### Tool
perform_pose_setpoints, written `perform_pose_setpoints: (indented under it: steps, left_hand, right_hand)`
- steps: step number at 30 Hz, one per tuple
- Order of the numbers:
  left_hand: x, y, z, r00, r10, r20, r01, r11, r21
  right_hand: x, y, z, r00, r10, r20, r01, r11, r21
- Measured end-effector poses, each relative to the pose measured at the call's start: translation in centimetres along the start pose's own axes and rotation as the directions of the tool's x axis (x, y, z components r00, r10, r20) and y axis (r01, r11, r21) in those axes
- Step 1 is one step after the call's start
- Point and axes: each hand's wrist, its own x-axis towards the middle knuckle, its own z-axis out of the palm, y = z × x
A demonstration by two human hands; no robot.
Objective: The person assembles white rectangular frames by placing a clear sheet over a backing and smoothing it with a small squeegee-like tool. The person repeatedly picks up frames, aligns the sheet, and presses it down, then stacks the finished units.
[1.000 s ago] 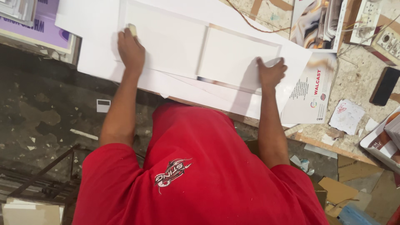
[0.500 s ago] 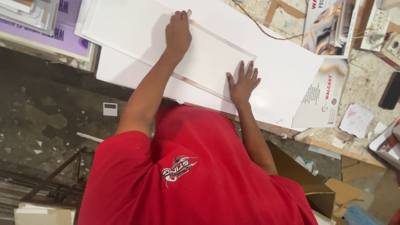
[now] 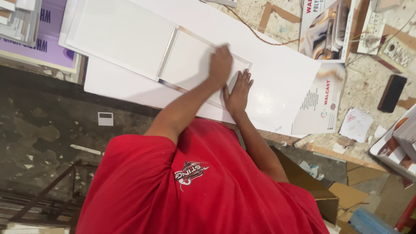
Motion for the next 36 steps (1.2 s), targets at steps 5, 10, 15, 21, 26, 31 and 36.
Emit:
perform_pose_setpoints:
  steps: [5, 10, 15, 21, 26, 31, 36]
  left_hand:
    - [-1.2, 5.0, -0.5, 0.988, 0.153, 0.037, -0.116, 0.866, -0.486]
    - [0.3, 1.2, 3.8, 1.0, -0.011, 0.027, 0.022, 0.891, -0.453]
    - [2.5, -11.3, 6.7, 0.898, -0.328, -0.294, 0.302, 0.944, -0.132]
    - [4.2, -23.7, 3.3, 0.847, -0.499, -0.186, 0.464, 0.862, -0.203]
    - [6.0, -21.8, 5.3, 0.822, -0.511, -0.253, 0.512, 0.856, -0.066]
    - [3.8, -8.3, 8.6, 0.873, -0.245, -0.42, 0.291, 0.956, 0.046]
    - [-0.4, 4.3, 3.2, 0.994, -0.084, 0.066, 0.103, 0.911, -0.398]
  right_hand:
    - [0.1, 0.4, 0.4, 0.999, 0.05, 0.002, -0.05, 0.997, 0.065]
    - [0.1, 0.7, 0.7, 0.999, 0.001, -0.049, 0.0, 1.0, 0.009]
    - [-0.4, 0.0, 0.5, 0.994, 0.096, -0.06, -0.098, 0.995, -0.032]
    - [-0.2, -1.0, -0.2, 0.986, 0.16, -0.04, -0.163, 0.981, -0.102]
    - [-0.4, -0.6, -0.1, 0.983, 0.184, -0.009, -0.184, 0.979, -0.086]
    - [-0.1, 0.1, 0.0, 0.984, 0.178, -0.026, -0.179, 0.984, -0.016]
    - [0.0, 1.3, -1.2, 0.992, 0.083, 0.092, -0.079, 0.996, -0.05]
